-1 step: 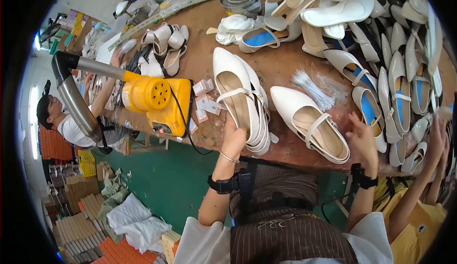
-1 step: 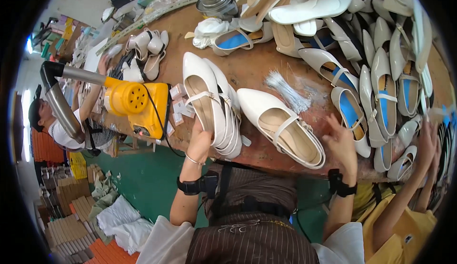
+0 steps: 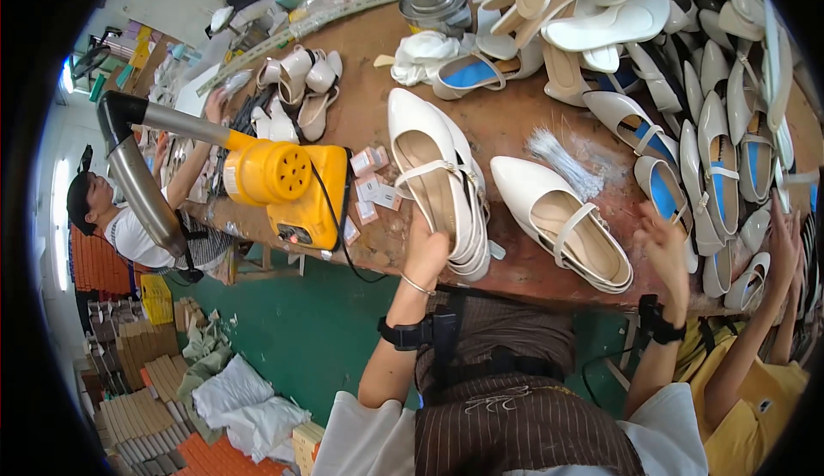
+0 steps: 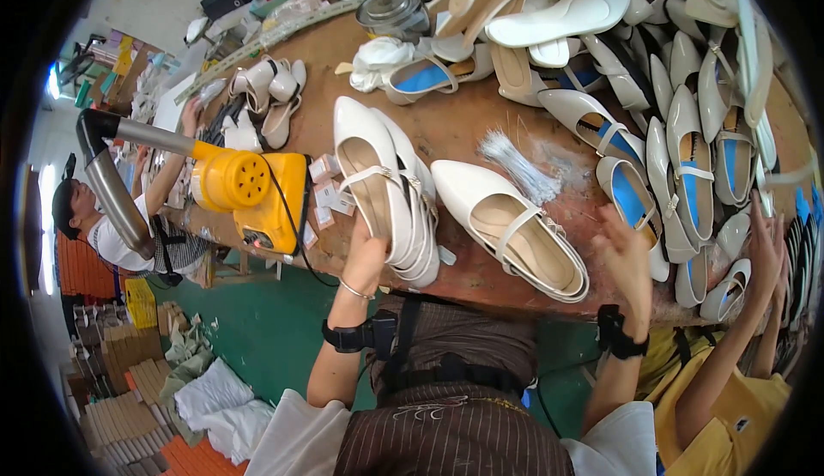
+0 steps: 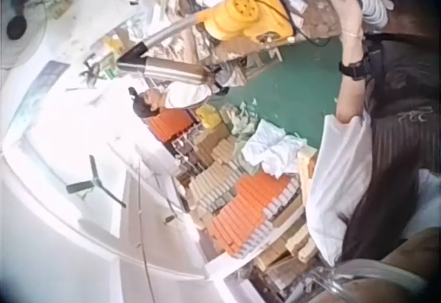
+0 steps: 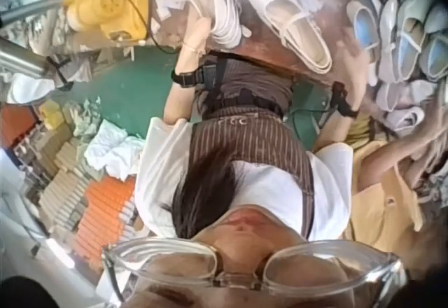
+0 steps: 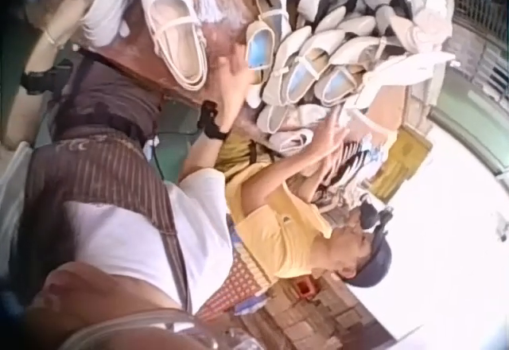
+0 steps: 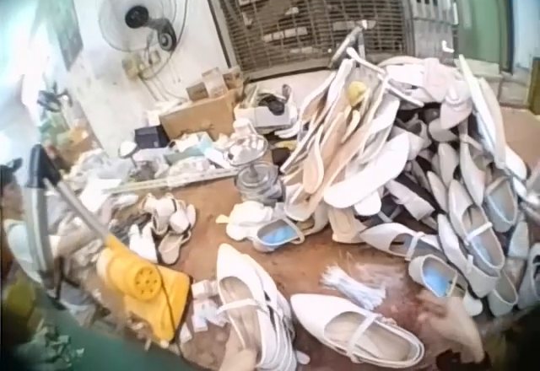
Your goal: The recorder is assembling and inspecting white Mary Jane style shoes, including applying insoles and using a heat lamp to dry or bond components.
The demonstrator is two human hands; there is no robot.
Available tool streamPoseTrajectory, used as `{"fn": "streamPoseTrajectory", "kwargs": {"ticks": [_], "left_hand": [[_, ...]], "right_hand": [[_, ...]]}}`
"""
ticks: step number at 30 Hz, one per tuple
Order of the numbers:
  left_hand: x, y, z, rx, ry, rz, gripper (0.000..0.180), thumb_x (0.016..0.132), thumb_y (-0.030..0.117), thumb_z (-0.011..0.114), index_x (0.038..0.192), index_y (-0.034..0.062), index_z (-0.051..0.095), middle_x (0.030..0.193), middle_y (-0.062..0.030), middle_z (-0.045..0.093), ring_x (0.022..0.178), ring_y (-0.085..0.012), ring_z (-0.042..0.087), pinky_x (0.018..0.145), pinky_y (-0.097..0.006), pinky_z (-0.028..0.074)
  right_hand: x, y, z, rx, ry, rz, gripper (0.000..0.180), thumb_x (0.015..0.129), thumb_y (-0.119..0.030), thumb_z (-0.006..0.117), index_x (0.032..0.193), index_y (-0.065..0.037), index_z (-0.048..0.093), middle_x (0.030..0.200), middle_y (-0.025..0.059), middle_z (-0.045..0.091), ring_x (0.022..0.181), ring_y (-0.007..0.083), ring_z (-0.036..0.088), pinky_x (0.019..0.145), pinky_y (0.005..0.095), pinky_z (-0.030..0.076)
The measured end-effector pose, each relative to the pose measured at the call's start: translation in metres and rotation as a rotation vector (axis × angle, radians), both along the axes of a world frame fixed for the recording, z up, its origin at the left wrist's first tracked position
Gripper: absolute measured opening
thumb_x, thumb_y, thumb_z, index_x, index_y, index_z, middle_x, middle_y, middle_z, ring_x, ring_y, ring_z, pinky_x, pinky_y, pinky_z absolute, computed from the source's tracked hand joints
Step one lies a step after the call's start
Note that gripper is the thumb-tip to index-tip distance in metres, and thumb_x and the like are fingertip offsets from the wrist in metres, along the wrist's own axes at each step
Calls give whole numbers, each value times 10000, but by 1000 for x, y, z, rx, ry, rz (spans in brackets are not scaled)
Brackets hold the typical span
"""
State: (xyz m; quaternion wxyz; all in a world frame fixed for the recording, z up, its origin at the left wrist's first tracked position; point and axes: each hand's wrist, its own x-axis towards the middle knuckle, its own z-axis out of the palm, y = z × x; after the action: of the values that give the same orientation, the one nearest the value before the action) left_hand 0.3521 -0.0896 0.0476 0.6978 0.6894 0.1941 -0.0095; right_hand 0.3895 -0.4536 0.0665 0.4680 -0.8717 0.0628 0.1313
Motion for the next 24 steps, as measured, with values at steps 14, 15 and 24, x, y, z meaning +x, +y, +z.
{"fn": "streamPoseTrajectory", "kwargs": {"ticks": [14, 15, 24], "left_hand": [[-24, 43, -3, -720, 128, -200, 701, 963, 621, 390, 1434, 102, 400, 1376, -114, 506, 1236, -287, 511, 996, -487, 432], [-25, 45, -1, -801, 225, -174, 719, 963, 629, 384, 1444, 95, 385, 1382, -123, 499, 1239, -290, 511, 1000, -489, 429], [-86, 78, 49, -601, 33, -156, 877, 946, 607, 436, 1523, 11, 153, 1423, -291, 401, 1312, -375, 432, 1064, -473, 368]], "right_hand": [[-35, 239, 18, 450, 418, 7, 1003, 882, -565, 611, 1487, 103, 171, 1538, 279, 241, 1447, 315, 228, 1160, 416, 207], [-28, 243, 10, 487, 436, 67, 910, 875, -497, 623, 1443, 115, 261, 1456, 268, 357, 1355, 307, 354, 1071, 414, 315], [-20, 230, 30, 752, 447, 168, 372, 879, 51, 512, 1249, 38, 547, 1159, 179, 635, 1012, 249, 665, 830, 391, 574]]}}
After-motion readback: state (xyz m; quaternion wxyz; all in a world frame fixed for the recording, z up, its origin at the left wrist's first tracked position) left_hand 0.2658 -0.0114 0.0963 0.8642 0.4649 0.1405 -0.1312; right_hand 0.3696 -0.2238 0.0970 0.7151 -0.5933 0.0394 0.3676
